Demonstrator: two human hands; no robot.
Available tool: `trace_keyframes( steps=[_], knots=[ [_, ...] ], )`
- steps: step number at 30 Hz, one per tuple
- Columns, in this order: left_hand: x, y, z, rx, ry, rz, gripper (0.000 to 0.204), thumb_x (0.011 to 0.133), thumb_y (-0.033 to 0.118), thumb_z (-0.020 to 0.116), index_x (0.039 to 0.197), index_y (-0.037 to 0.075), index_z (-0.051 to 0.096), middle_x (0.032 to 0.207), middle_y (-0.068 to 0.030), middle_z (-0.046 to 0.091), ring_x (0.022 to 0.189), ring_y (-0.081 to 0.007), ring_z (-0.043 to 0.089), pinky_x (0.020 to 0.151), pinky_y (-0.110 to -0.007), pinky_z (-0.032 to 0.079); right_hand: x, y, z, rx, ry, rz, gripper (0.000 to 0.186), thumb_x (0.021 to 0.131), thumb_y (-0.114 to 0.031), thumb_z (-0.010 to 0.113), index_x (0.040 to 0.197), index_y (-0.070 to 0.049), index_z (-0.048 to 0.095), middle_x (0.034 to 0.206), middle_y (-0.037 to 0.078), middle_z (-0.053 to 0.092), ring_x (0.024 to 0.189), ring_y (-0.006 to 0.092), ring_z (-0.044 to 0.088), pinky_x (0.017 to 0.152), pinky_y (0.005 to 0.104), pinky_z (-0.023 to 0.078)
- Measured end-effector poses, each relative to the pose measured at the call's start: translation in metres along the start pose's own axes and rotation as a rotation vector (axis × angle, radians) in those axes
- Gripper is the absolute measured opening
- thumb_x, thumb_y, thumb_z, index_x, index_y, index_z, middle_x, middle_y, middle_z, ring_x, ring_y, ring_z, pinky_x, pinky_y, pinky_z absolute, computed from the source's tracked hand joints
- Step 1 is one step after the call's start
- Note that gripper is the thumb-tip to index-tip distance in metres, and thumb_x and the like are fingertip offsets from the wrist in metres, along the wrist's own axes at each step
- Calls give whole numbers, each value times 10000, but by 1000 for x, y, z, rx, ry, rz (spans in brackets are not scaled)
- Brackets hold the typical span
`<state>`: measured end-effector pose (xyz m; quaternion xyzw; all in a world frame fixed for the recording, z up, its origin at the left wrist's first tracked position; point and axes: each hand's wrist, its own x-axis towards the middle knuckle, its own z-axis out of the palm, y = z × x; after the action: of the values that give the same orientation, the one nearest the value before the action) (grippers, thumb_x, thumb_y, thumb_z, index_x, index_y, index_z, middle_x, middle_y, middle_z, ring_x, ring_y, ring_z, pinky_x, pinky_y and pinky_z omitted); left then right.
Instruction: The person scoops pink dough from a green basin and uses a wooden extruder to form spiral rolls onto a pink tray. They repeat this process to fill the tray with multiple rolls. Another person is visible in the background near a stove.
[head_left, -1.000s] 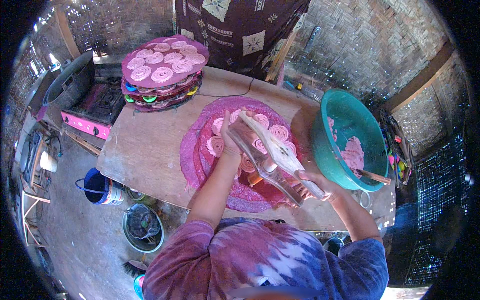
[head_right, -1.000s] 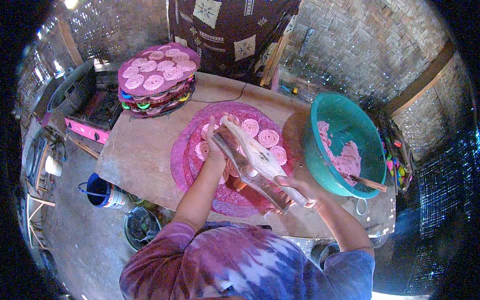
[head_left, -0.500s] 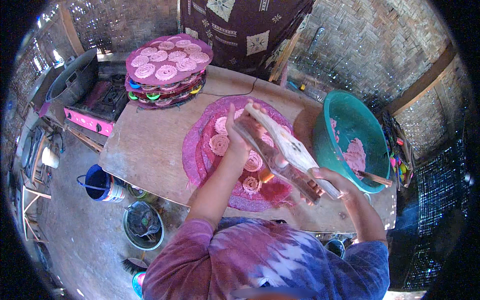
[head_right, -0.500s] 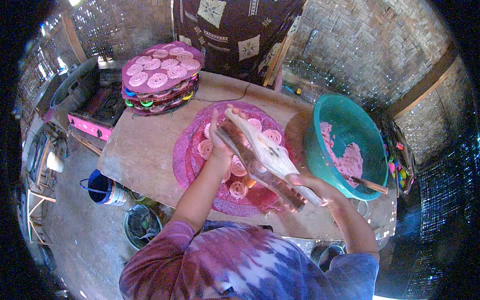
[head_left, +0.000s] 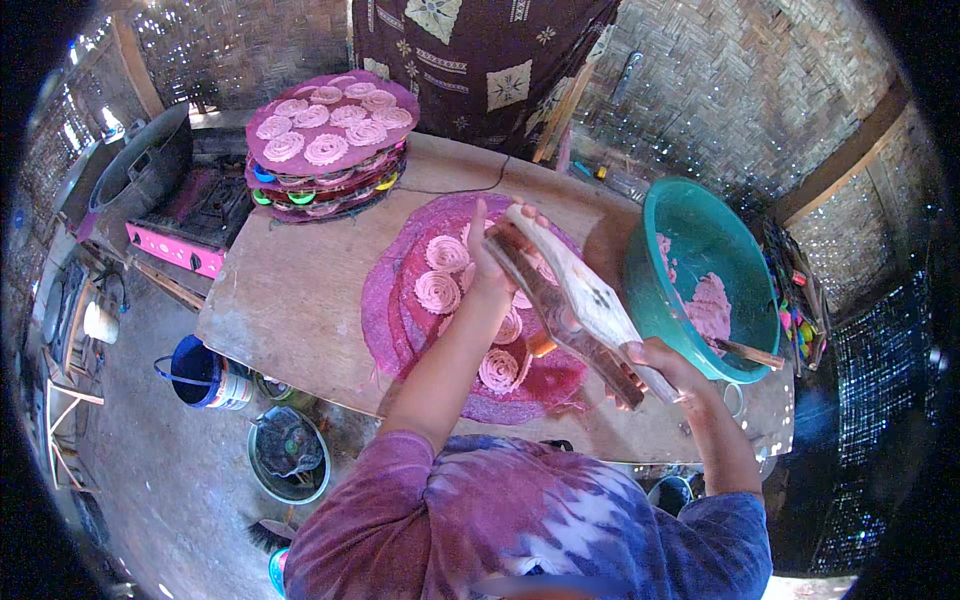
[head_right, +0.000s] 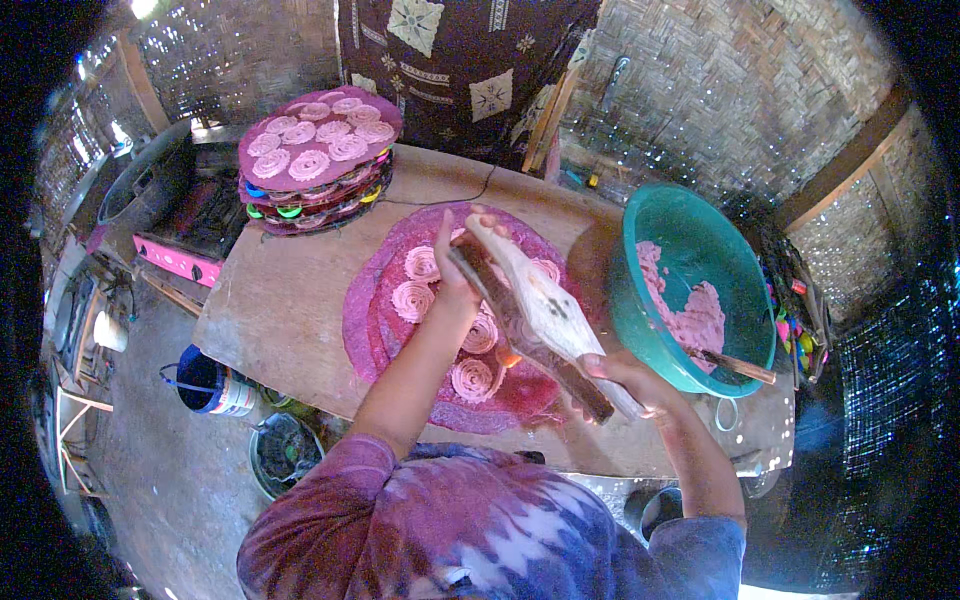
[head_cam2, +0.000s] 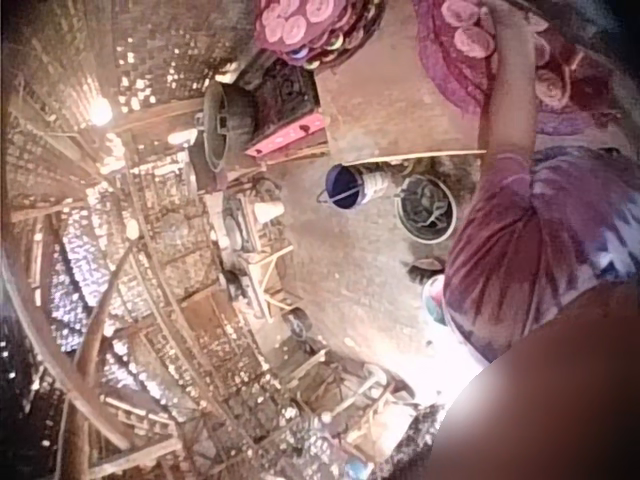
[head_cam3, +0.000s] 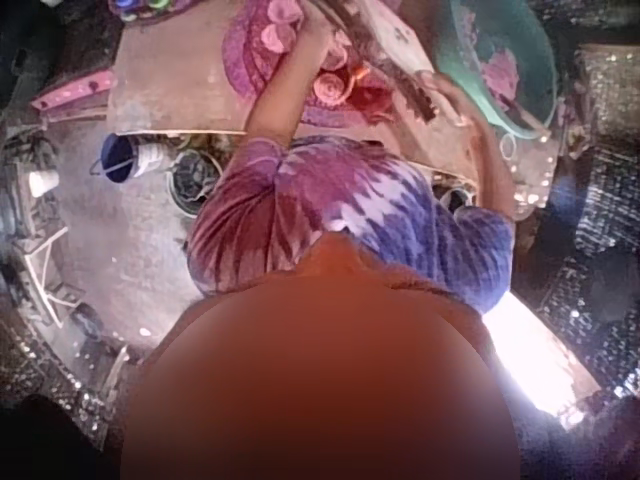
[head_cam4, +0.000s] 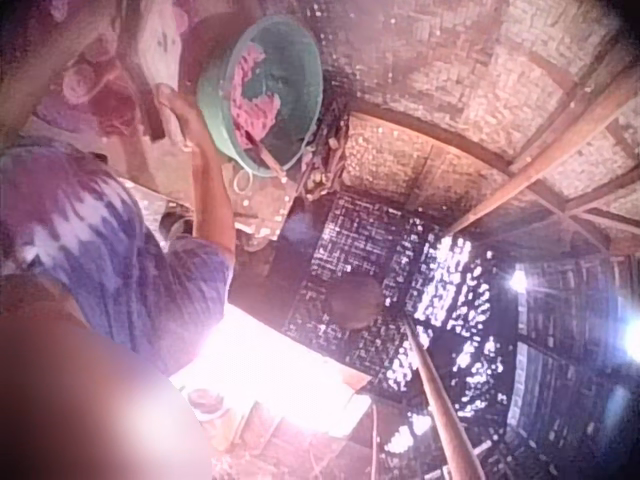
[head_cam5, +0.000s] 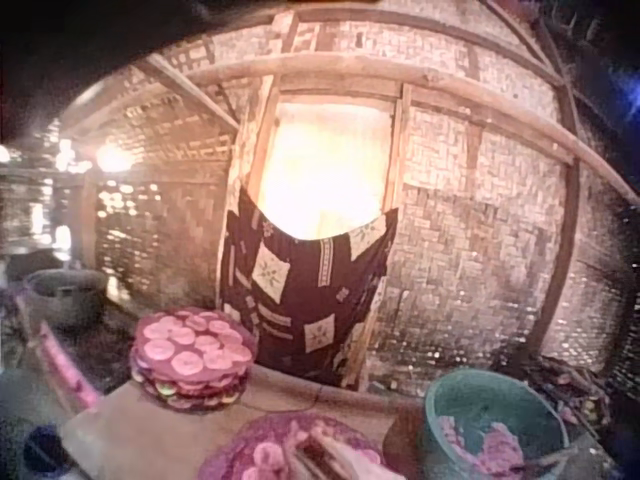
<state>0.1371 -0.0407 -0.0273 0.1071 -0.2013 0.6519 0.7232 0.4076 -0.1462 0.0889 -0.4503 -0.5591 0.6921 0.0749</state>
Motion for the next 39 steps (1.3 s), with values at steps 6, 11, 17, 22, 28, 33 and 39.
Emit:
trace_keyframes(
  steps=[6, 11, 17, 22, 28, 33, 39],
  knots=[
    [8, 2, 43, 472, 244, -215, 651, 955, 619, 352, 1131, 53, 622, 1052, -129, 661, 1055, -290, 595, 969, -412, 436, -5, 24, -11, 118, 34, -144, 806, 780, -613, 625, 1188, 76, 534, 841, 202, 676, 668, 258, 684, 597, 340, 557],
    [-62, 15, 35, 1499, 373, -518, 766, 979, 635, 238, 1152, -7, 619, 1133, -156, 661, 1106, -262, 587, 1008, -402, 375, -8, 36, -10, 164, 85, -206, 888, 745, -635, 639, 1259, 68, 463, 838, 225, 664, 654, 267, 675, 570, 342, 549],
    [-121, 23, -41, 1796, 283, -572, 628, 1025, 503, 288, 1184, -17, 603, 1117, -164, 650, 1062, -272, 602, 974, -392, 418, 0, 44, -2, 323, -39, -256, 673, 857, -491, 621, 1227, 64, 528, 962, 186, 665, 798, 239, 672, 699, 344, 550],
    [-119, 20, -29, 1866, 235, -419, 563, 1019, 471, 348, 1227, 4, 583, 1095, -186, 638, 1020, -339, 606, 937, -426, 441, 10, 51, -2, 329, -26, -235, 672, 869, -515, 608, 1206, 63, 545, 944, 171, 672, 796, 235, 673, 700, 341, 548],
    [-122, 18, 33, 2150, 130, -317, 369, 980, 355, 477, 1035, 71, 705, 1159, -122, 619, 1018, -348, 581, 932, -459, 434, 12, 50, -3, 295, 13, -278, 687, 861, -542, 602, 1177, 67, 560, 914, 162, 672, 772, 234, 670, 693, 334, 540],
    [-160, 23, 45, 2525, 145, -351, 297, 953, 309, 509, 986, 121, 736, 1344, -56, 497, 1104, -305, 445, 961, -437, 339, 8, 47, -4, 313, 19, -304, 714, 855, -564, 594, 1187, 66, 547, 947, 170, 661, 789, 237, 666, 705, 339, 537],
    [-188, 13, 56, 2779, 59, -219, 240, 905, 281, 575, 1052, 156, 717, 1359, -64, 496, 1082, -304, 460, 932, -463, 354, 10, 56, -6, 341, 27, -294, 751, 851, -579, 593, 1230, 64, 516, 983, 183, 656, 827, 250, 669, 728, 353, 550]
  ],
)
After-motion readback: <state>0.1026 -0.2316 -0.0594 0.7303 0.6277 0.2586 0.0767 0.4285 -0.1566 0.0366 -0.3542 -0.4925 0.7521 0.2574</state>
